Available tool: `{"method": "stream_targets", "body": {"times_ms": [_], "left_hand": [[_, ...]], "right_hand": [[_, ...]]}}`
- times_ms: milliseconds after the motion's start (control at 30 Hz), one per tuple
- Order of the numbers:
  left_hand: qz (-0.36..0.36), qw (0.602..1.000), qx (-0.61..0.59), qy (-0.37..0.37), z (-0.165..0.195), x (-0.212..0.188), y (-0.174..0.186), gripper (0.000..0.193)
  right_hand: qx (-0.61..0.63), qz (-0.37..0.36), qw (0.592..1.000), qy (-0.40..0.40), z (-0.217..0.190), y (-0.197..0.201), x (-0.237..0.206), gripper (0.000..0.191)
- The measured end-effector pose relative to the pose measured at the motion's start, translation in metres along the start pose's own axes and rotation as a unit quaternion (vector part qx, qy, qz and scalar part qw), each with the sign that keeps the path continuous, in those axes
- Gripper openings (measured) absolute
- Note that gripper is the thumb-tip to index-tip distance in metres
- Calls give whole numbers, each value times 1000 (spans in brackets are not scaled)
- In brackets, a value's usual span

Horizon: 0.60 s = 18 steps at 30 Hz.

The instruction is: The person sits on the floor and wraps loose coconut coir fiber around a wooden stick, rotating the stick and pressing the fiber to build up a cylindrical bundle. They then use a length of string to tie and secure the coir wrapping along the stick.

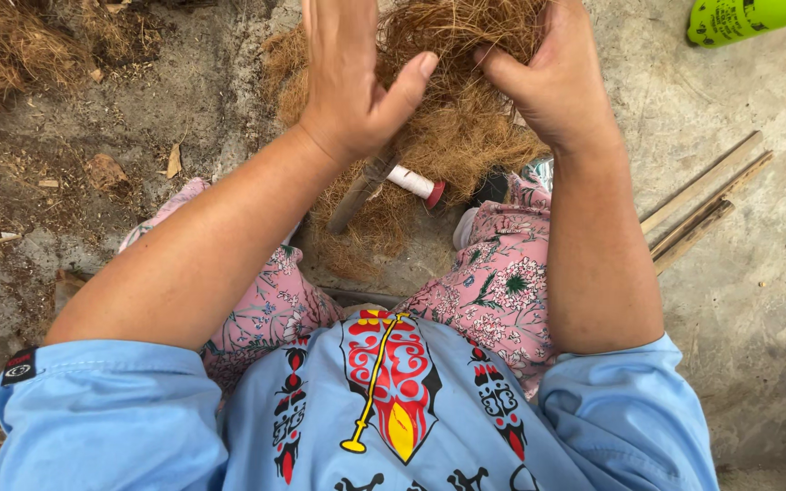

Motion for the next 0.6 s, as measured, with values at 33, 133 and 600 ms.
{"method": "stream_targets", "body": {"times_ms": [33, 133, 600], "left_hand": [[11, 1000, 7, -11, 7, -2, 2, 64], [8, 997, 52, -53, 31, -5, -4, 59], [12, 999, 13, -32, 32, 4, 6, 60]], "right_hand": [[7, -4, 1000, -2, 2, 0, 0, 46], [-6, -16, 1000, 2, 4, -2, 0, 44], [135, -27, 990, -13, -5, -15, 1, 66]]}}
Point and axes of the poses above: each hand's wrist, its own x-axis towards the middle knuckle, its own y-axis out of the back of the hand, z = x × y, the point moved 10 cm from there along x, towards the middle knuckle, and after that the axes turned 12 degrees about y, right-handed, at the moved point
